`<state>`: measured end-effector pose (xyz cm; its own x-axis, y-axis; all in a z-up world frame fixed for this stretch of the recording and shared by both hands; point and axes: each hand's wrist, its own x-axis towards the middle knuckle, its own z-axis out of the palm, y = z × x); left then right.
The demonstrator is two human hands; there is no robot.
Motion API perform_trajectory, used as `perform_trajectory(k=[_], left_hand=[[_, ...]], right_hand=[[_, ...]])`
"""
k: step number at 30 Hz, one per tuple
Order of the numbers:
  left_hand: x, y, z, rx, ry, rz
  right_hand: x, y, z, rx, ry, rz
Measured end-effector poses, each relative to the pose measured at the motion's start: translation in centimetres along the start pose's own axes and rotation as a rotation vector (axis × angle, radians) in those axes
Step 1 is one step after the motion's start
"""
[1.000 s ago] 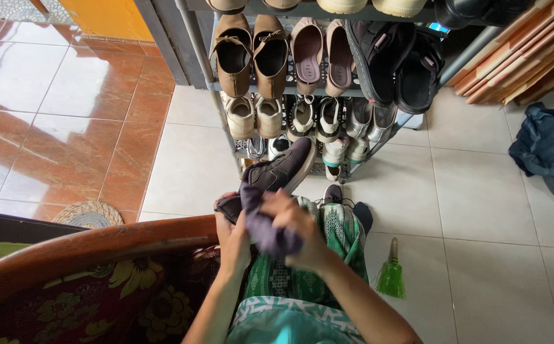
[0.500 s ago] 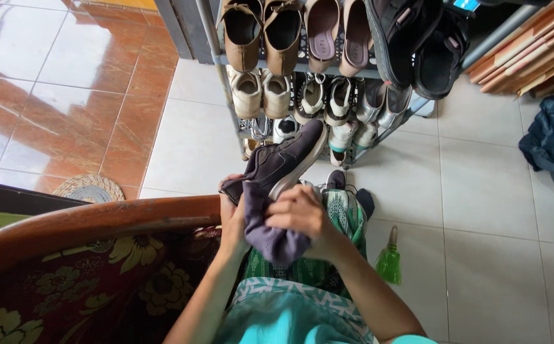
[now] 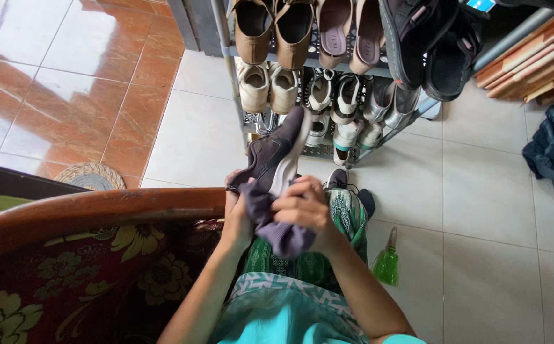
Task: The person wipes a white sneaker with a cloth, then places it on a shoe rack. They then pick up a dark sneaker, wipe it with the cloth, and proceed to untie and re-tie the laces before placing it on the rack.
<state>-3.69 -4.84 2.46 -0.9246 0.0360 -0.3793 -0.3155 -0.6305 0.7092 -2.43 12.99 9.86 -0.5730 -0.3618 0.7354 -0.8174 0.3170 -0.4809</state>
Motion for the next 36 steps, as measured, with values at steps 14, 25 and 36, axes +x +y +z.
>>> perform_trajectory(k=[14, 25, 36], left_hand=[[-1.7, 1.3, -1.1, 0.029, -0.363, 0.160], [-1.3, 1.1, -1.1, 0.045, -0.363, 0.171], [-5.9, 8.4, 1.0, 1.132, -0.684, 0.904]], right_hand=[[-0.6, 6.4, 0.6, -0.095, 0.266, 0.149], [-0.3, 8.2, 1.1, -0.160, 0.338, 0.225], [-4.6, -0.3, 2.5, 0.110, 0.410, 0.427]])
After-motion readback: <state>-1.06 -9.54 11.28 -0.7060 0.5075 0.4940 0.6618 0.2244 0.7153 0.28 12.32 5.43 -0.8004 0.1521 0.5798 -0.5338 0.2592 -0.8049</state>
